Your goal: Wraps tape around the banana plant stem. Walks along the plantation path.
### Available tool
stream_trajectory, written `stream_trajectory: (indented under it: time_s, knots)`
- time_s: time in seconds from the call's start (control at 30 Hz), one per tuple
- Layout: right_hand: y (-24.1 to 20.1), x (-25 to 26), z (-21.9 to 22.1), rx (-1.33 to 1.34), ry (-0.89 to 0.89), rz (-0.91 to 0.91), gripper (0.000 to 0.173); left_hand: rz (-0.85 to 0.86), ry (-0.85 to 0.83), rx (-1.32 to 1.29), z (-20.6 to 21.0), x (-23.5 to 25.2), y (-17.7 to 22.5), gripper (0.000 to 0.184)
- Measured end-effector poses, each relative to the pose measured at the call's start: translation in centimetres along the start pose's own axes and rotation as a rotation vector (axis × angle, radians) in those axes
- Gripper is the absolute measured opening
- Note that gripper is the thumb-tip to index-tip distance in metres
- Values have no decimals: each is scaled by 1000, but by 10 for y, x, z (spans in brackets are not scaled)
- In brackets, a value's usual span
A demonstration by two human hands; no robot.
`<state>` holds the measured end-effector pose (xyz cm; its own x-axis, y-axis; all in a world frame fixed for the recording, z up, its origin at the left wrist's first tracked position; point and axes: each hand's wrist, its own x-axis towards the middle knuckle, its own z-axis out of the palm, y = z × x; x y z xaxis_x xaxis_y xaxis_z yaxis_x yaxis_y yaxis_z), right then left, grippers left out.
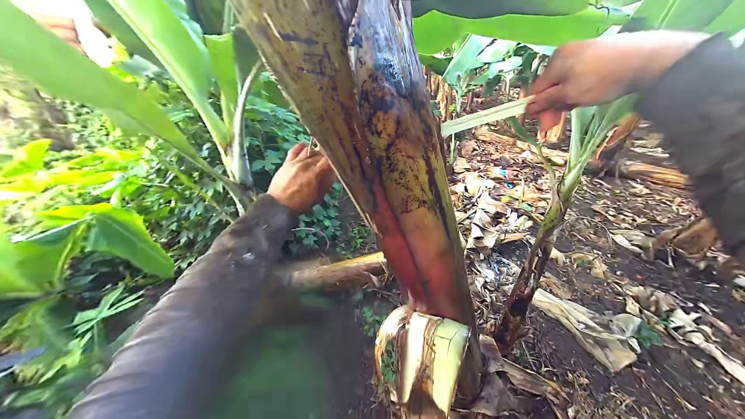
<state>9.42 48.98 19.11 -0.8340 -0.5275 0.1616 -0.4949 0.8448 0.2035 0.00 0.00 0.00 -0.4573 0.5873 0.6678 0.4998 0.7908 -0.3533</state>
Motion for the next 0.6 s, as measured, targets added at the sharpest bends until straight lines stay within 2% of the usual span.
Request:
stream_trajectory:
  time_s: [0.07, 0.13, 0.2, 0.27, 0.3, 0.33, 0.4, 0.43, 0.53, 0.6]
  knots:
    - [12, -41, -10, -3, 40, -33, 37, -40, -27, 39, -48, -48, 17, 20]
    - [4, -72, -12, 68, 22, -64, 37, -130, -41, 136, -101, -87, 63, 23]
    - [-36, -83, 0, 155, 28, -58, 37, -209, -90, 194, -146, -95, 120, 31]
    - [-101, -81, 17, 361, 6, -23, 37, -242, -172, 107, -172, -72, 167, 42]
    - [-133, -77, 26, 483, -26, 4, 35, -231, -197, 20, -176, -57, 180, 51]
    - [-160, -70, 35, 595, -51, 34, 34, -208, -207, -58, -175, -43, 188, 49]
    - [-199, -54, 51, 815, -72, 101, 28, -149, -181, -161, -165, -26, 196, 30]
    - [-211, -46, 57, 904, -62, 134, 25, -154, -171, -190, -161, -21, 201, 29]
    - [-231, -30, 65, 1027, -52, 248, 22, -326, -169, -185, -158, -16, 223, 48]
    - [-236, -25, 67, 1011, -48, 279, 22, -430, -143, -160, -155, -16, 235, 57]
